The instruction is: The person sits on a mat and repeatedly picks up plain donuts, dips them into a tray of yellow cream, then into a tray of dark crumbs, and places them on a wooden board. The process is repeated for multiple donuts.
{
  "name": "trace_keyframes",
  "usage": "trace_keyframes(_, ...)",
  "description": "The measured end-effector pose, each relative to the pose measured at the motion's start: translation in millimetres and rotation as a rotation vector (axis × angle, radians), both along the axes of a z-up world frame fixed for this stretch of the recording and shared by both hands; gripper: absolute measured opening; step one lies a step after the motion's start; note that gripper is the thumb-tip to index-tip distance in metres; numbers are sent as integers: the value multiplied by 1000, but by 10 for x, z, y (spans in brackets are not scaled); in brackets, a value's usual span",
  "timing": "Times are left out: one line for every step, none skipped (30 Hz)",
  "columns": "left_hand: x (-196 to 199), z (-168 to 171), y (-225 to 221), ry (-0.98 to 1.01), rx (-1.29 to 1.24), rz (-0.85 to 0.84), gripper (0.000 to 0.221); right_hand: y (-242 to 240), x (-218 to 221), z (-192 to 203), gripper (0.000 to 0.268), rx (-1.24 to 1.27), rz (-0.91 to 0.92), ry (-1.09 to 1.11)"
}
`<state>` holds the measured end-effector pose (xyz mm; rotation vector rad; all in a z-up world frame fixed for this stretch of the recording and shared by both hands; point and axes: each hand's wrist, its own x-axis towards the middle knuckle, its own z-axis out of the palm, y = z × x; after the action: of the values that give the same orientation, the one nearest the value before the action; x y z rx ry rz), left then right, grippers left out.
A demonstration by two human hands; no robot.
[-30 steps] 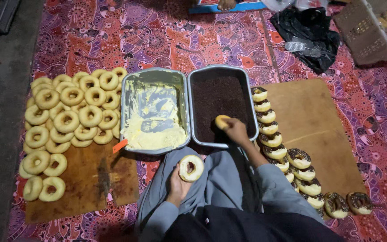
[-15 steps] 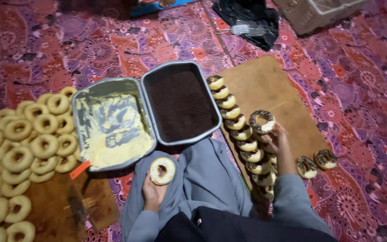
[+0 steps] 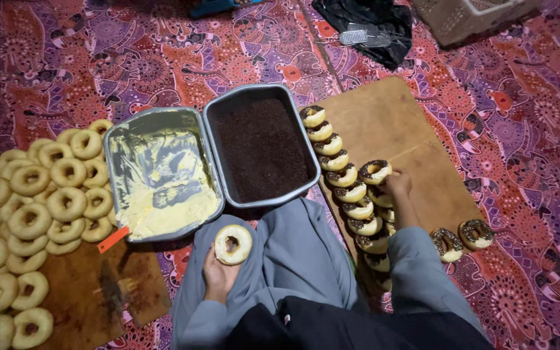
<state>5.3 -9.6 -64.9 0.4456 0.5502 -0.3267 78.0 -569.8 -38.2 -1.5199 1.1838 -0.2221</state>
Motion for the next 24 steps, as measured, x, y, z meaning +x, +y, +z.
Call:
trace_keyframes(9, 31, -9, -16, -8, 1, 57, -25, -27, 12, 36, -119, 62, 97)
trace_keyframes(13, 68, -17, -32, -16, 1, 57, -56, -62, 31, 33, -276, 196, 271)
trace_keyframes(18, 104, -26, -47, -25, 0, 56, -88, -115, 54, 32, -434, 328, 444)
trace_keyframes(16, 144, -23, -36, -20, -18, 56, -102, -151, 80, 32, -591, 461, 618)
trace_keyframes(12, 186, -26, -26, -17, -35, 56, -95, -183, 116, 26, -758, 454, 547)
trace_keyframes(6, 219, -25, -15, -14, -53, 55, -34, -249, 150, 21, -923, 445, 471)
trace_keyframes(5, 231, -22, 15, -21, -97, 56, 59, -301, 195, 17, -1088, 432, 388)
trace_keyframes(5, 227, -25, 46, -29, -142, 56, 205, -328, 238, 29, -977, 546, 462)
trace_keyframes(15, 213, -45, 76, -35, -183, 56, 376, -332, 295, 41, -861, 660, 532)
trace_keyframes(21, 178, -85, 38, -73, -246, 54, 636, -357, 327, 37, -643, 552, 17)
trace_keyframes(17, 116, -145, 0, -111, -308, 53, 887, -356, 375, 47, -342, 662, 213)
trace_keyframes(15, 42, -213, -38, -148, -370, 51, 1277, -411, 366, 39, -196, 755, 144)
trace_keyframes(10, -31, -303, -92, -132, -405, 42, 1568, -480, 404, 46, 230, 937, 39)
trace_keyframes(16, -103, -409, -147, -116, -440, 33, 1819, -528, 437, 45, 629, 966, -125)
trace_keyframes(20, -171, -486, -200, -98, -472, 25, 2112, -563, 418, 47, 776, 1062, -105)
trace_keyframes(46, -221, -540, -210, -139, -484, 24, 2318, -599, 397, 48, 925, 1155, -82)
trace_keyframes(75, -237, -568, -234, -181, -489, 27, 2436, -551, 370, 49, 976, 1148, -72)
trace_keyframes(100, -228, -551, -243, -206, -498, 29, 2530, -485, 321, 49, 1026, 1140, -61)
trace_keyframes(141, -205, -520, -164, -197, -491, 31, 2580, -374, 253, 49, 1071, 1136, -49)
trace_keyframes(156, -157, -409, -68, -181, -482, 33, 2557, -169, 180, 45, 984, 1123, -114)
trace_keyframes(169, -92, -306, 2, -160, -467, 35, 2522, 23, 99, 41, 898, 1108, -176)
trace_keyframes(173, -24, -208, -3, -162, -447, 38, 2444, 230, 19, 40, 694, 1082, -252)
trace_keyframes(151, 32, -123, -17, -163, -426, 40, 2357, 511, -63, 41, 496, 1050, -323)
trace_keyframes(136, 76, -53, -44, -174, -392, 41, 2328, 827, -151, 40, 367, 932, -313)
